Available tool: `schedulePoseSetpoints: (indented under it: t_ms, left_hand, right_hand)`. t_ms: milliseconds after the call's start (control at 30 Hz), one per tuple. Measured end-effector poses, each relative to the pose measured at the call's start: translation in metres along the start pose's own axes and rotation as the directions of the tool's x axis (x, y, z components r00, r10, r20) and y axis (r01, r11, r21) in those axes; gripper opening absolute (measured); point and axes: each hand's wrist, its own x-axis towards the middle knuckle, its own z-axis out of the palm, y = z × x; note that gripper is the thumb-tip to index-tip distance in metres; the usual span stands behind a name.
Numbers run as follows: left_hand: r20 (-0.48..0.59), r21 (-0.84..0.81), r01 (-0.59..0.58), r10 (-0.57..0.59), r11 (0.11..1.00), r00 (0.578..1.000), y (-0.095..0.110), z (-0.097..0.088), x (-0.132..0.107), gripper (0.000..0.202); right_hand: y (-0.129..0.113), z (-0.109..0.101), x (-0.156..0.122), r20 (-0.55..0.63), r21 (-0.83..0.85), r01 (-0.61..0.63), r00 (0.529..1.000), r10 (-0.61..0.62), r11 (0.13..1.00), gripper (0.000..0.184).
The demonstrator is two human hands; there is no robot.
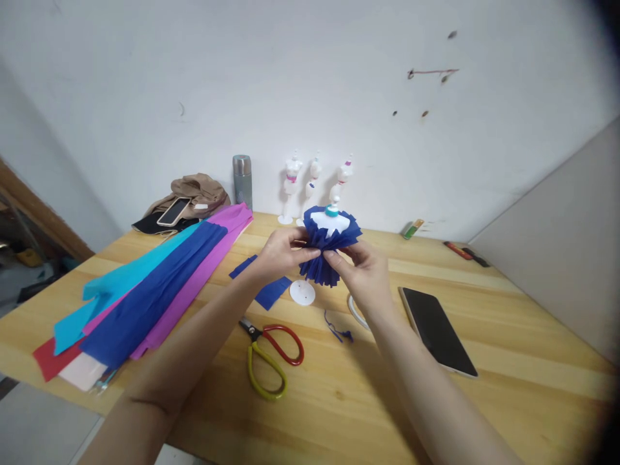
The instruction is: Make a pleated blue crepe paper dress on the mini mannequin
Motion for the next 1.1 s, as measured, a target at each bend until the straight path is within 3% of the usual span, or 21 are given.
schedulePoseSetpoints:
  t_ms: [233, 733, 1100]
  left_hand:
    - [0.020, -0.008, -0.009, 0.009, 1.000, 1.000, -0.0049, -0.0024, 0.0005, 0.021]
    - [-0.003, -0.024, 0.056, -0.056, 0.998, 0.998, -0.0047, 0.0015, 0.0000, 0.027]
    - [0.041, 0.020, -0.002, 0.001, 1.000, 0.999, -0.0077, -0.0051, 0.0002, 0.024]
  right_hand:
    - [-0.0005, 0.0024, -0.0019, -0.012, -0.022, 0.060, 0.998, -0.060, 0.998, 0.021]
    - [0.0013, -0.0013, 0.0027, 0.071, 0.081, -0.101, 0.993, 0.096, 0.992, 0.027]
    - [0.0030, -0.0011, 0.0023, 0.093, -0.009, -0.070, 0.993, 0.071, 0.997, 0.029]
